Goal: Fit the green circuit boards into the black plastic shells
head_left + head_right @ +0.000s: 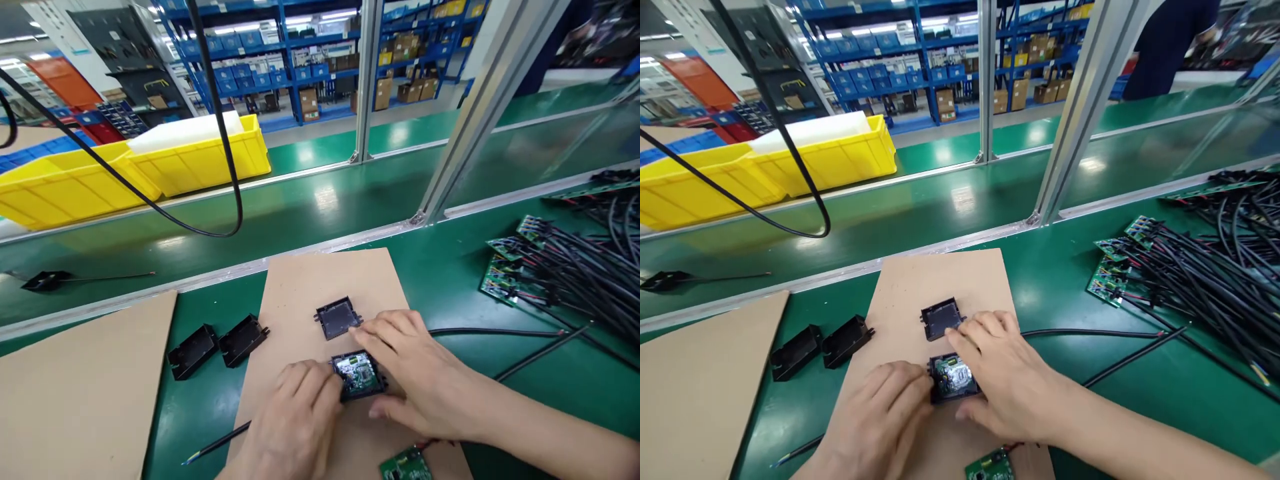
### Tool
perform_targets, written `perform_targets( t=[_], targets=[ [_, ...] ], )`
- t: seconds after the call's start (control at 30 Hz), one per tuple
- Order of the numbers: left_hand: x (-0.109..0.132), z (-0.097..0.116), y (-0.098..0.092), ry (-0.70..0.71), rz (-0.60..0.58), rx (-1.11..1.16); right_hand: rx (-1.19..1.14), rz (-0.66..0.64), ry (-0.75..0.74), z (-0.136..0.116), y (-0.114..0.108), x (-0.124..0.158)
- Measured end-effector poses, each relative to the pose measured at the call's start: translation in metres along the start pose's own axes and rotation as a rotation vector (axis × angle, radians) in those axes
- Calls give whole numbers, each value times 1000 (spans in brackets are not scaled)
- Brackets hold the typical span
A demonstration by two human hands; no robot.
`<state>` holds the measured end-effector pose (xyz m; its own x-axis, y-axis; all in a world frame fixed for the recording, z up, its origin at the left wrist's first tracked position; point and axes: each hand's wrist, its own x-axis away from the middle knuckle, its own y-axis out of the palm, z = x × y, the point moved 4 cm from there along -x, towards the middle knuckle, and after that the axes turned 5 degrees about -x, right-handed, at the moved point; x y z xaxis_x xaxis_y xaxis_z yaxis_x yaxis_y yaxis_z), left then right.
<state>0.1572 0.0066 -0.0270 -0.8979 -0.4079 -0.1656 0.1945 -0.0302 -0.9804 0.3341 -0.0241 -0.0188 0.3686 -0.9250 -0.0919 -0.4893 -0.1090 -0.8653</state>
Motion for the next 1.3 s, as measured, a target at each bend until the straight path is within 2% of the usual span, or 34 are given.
perform_targets(
  t=[0.07, 0.17, 0.3, 0.43, 0.57, 0.63, 0.7, 0.83, 0.93, 1.07, 1.23, 1.3],
  targets=[
    [-5, 10, 2, 124, -37, 6, -31, -39, 29, 6, -1, -1],
    [-10, 12, 12, 222, -82, -20, -48, -112, 42, 11, 7, -4],
    [-14, 3, 19, 263, -66, 43, -60, -135, 46, 11, 9, -7],
    [-19, 0, 14, 300, -49, 149, -80, -158, 69, 9, 8, -8],
    [-21, 1, 12, 259, 18, 173, -133, -163, 48, 13, 4, -4],
    [-19, 0, 16, 244, 70, 161, -181, -152, 29, 20, -2, 4],
    [-16, 1, 21, 256, 97, 144, -199, -118, 70, 30, -11, 13],
    [-7, 2, 31, 262, 33, 40, -194, -125, 197, 47, -20, 25],
    [-4, 5, 31, 251, 15, -63, -201, -180, 188, 44, -16, 22],
    [-4, 8, 28, 243, 1, -140, -160, -184, 175, 33, -12, 16],
    [-5, 9, 25, 245, 3, -149, -176, -225, 248, 31, -15, 12],
    [-5, 9, 25, 233, 27, -153, -192, -217, 182, 26, -11, 8]
  ],
)
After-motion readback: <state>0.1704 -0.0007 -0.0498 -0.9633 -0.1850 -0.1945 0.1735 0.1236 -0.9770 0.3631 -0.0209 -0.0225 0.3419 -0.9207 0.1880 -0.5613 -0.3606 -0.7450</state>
